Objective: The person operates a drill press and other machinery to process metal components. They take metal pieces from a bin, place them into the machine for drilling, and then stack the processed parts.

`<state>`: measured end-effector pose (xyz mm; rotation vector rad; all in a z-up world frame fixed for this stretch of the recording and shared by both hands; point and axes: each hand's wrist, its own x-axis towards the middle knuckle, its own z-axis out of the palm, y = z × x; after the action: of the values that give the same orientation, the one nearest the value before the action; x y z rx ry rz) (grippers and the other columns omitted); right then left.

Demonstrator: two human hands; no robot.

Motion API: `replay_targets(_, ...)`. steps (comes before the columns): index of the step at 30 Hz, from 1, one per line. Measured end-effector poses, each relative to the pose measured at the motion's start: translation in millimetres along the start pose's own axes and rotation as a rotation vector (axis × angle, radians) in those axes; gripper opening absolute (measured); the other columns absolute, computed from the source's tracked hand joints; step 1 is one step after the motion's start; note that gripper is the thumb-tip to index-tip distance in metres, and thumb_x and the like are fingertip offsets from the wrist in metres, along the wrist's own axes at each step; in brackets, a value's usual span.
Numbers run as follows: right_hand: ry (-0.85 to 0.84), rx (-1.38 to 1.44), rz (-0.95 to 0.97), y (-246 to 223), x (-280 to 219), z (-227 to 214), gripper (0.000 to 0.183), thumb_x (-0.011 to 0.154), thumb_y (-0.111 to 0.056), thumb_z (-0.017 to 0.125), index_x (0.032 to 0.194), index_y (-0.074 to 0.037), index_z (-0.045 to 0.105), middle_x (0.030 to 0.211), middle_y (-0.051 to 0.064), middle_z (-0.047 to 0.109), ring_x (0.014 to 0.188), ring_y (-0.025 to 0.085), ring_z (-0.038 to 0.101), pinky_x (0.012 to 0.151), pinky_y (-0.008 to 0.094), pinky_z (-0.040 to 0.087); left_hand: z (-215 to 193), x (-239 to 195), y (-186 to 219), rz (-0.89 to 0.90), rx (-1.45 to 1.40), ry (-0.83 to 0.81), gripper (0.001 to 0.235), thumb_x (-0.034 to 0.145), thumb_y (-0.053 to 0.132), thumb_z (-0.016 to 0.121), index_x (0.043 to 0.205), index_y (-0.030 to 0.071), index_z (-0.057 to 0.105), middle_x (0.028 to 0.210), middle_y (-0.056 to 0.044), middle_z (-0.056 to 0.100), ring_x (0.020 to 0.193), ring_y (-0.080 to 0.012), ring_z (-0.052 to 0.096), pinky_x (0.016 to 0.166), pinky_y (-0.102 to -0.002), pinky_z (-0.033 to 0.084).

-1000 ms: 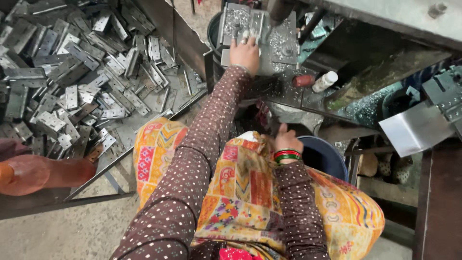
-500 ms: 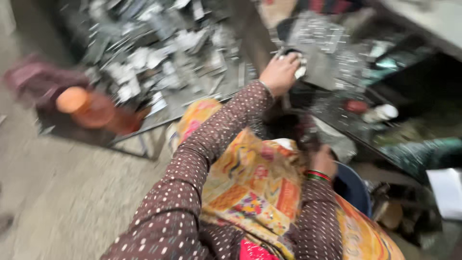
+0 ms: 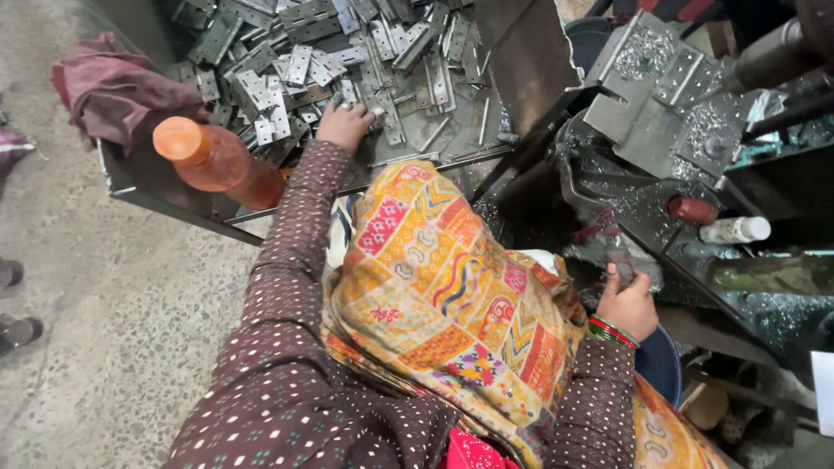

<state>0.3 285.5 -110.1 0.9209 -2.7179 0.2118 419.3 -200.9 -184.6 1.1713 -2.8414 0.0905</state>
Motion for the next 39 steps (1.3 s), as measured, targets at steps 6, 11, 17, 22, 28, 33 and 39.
replay_targets(6,0.004,0.059,-0.006,-0.9,0.8,-1.0,0.057,0.106,-0.066,0.057,0.116,-0.010,0.065,0.085,0.018,0.071,0.073,0.042,0.069,0.061,0.052,0.053,-33.1,-10.7,4.0,0.133,0.129,0.254,0.032,0.092,0.015,0.057,0.122,0.019,0.068,0.105,-0.003,0.063,0.107,-0.0235,0.067,0.098,-0.049,0.044)
replay_targets(11,-0.051,-0.013,0.030,-3.6,1.1,3.1,0.061,0.107,-0.068,0.053,0.122,-0.011,0.066,0.082,0.020,0.072,0.072,0.040,0.070,0.061,0.050,0.054,-50.3,-4.2,9.9,0.136,0.116,0.133,0.015,0.090,0.019,0.064,0.100,0.022,0.075,0.102,-0.003,0.066,0.100,-0.0236,0.067,0.098,-0.050,0.044)
replay_targets(17,0.060,0.107,0.026,-12.6,-2.8,5.6,0.061,0.103,-0.068,0.054,0.117,-0.010,0.066,0.086,0.016,0.073,0.074,0.037,0.071,0.062,0.049,0.054,-150.8,20.0,78.6,-0.006,-0.466,0.518,0.033,0.078,0.000,0.065,0.109,0.011,0.071,0.118,-0.010,0.068,0.107,-0.0368,0.065,0.089,-0.044,0.052)
replay_targets(22,0.024,0.076,0.089,-21.3,-1.1,1.7,0.062,0.096,-0.070,0.056,0.112,-0.011,0.067,0.078,0.015,0.071,0.069,0.038,0.070,0.058,0.050,0.053,-256.6,48.0,182.7,0.428,-0.513,0.655,0.031,0.092,0.002,0.064,0.118,0.016,0.074,0.124,-0.007,0.068,0.116,-0.0270,0.066,0.096,-0.041,0.056)
replay_targets(28,0.019,0.126,0.089,-20.8,0.1,6.8,0.062,0.095,-0.069,0.054,0.110,-0.009,0.065,0.079,0.017,0.070,0.069,0.039,0.070,0.057,0.050,0.053,-240.3,124.0,301.9,0.818,-0.122,0.719,0.022,0.085,0.015,0.065,0.107,0.017,0.070,0.119,-0.008,0.064,0.115,-0.0273,0.064,0.086,-0.038,0.056)
replay_targets(33,-0.005,0.181,0.101,-23.4,-2.4,5.1,0.062,0.096,-0.070,0.053,0.106,-0.010,0.065,0.082,0.017,0.071,0.073,0.040,0.070,0.061,0.051,0.054,-187.0,150.4,335.7,0.655,-0.274,0.358,0.028,0.094,0.010,0.062,0.122,0.011,0.064,0.131,-0.009,0.063,0.111,-0.0290,0.066,0.088,-0.041,0.056)
replay_targets(39,0.000,0.173,0.108,-30.2,-0.2,-4.9,0.065,0.096,-0.069,0.052,0.111,-0.007,0.065,0.082,0.019,0.071,0.073,0.040,0.070,0.061,0.050,0.054,-179.1,145.9,344.9,0.316,-0.409,0.441,0.054,0.084,0.027,0.072,0.128,0.000,0.055,0.129,-0.021,0.058,0.103,-0.0365,0.066,0.087,-0.047,0.052)
